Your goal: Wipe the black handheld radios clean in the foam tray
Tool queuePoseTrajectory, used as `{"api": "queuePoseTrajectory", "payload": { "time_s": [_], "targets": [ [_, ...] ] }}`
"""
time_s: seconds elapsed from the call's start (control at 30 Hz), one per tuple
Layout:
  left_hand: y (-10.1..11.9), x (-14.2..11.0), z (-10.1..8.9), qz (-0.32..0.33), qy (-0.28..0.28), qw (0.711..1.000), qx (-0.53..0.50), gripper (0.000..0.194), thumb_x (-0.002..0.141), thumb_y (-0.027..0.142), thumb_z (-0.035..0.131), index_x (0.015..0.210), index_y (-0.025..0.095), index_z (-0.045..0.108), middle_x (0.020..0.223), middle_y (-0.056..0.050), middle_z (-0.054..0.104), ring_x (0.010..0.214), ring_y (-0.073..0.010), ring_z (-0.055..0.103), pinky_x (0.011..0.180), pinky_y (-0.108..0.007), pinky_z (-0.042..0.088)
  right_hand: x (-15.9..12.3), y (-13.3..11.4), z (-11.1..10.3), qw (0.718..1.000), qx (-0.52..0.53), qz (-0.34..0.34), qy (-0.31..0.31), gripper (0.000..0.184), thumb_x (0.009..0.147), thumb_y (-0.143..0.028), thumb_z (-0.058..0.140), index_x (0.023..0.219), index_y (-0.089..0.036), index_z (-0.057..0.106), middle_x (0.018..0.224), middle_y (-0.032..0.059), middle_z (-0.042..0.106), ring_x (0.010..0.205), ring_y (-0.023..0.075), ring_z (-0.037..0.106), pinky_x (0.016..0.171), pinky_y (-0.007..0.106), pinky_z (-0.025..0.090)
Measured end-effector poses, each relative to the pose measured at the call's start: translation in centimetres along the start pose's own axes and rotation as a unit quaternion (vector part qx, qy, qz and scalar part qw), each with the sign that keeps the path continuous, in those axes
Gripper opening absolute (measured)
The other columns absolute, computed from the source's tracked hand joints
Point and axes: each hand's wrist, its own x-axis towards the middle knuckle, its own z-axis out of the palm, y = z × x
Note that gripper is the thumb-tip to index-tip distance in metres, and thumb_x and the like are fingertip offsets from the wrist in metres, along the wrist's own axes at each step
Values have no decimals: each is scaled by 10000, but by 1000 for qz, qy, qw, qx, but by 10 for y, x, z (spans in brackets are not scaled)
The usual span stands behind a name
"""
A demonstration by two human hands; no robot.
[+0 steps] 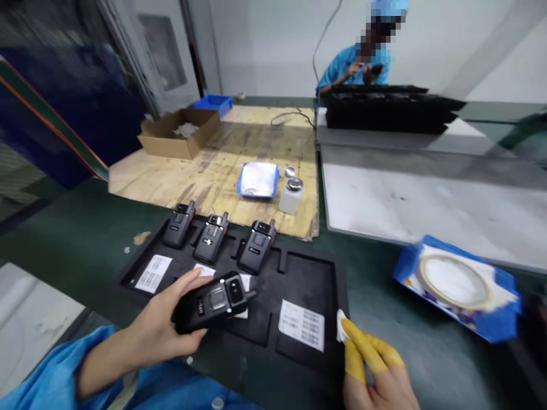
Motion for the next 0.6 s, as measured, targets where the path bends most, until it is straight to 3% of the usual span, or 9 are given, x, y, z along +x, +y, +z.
{"api": "queuePoseTrajectory", "payload": {
  "time_s": [0.1,0.23,0.33,0.6],
  "targets": [
    [-19,-13,0,66,-8,995,73,709,708,144,572,1365,249,326,1283,-83,569,1170,-236,550,1010,-375,455,14,-28,-1,999,-16,-29,-36,222,869,-226,544,1046,-180,671,934,75,616,815,182,577,741,316,440],
    [-28,-19,2,77,-93,990,67,717,734,145,561,1388,255,288,1288,-90,559,1168,-241,550,979,-372,482,30,-71,10,986,24,-93,-135,275,874,-165,511,1109,-245,630,938,47,604,851,171,572,732,308,468],
    [-30,-18,4,79,-120,988,53,697,749,150,548,1388,250,287,1301,-101,545,1171,-250,545,972,-383,487,36,-96,25,971,40,-150,-182,306,861,-115,485,1110,-228,622,911,49,591,852,168,536,737,308,472],
    [-37,-21,8,91,-124,987,48,677,776,148,550,1391,245,285,1313,-102,525,1188,-249,525,993,-402,472,39,-118,60,937,30,-226,-263,398,749,-23,435,1033,-199,653,897,54,593,805,175,482,861,396,352]
  ]
}}
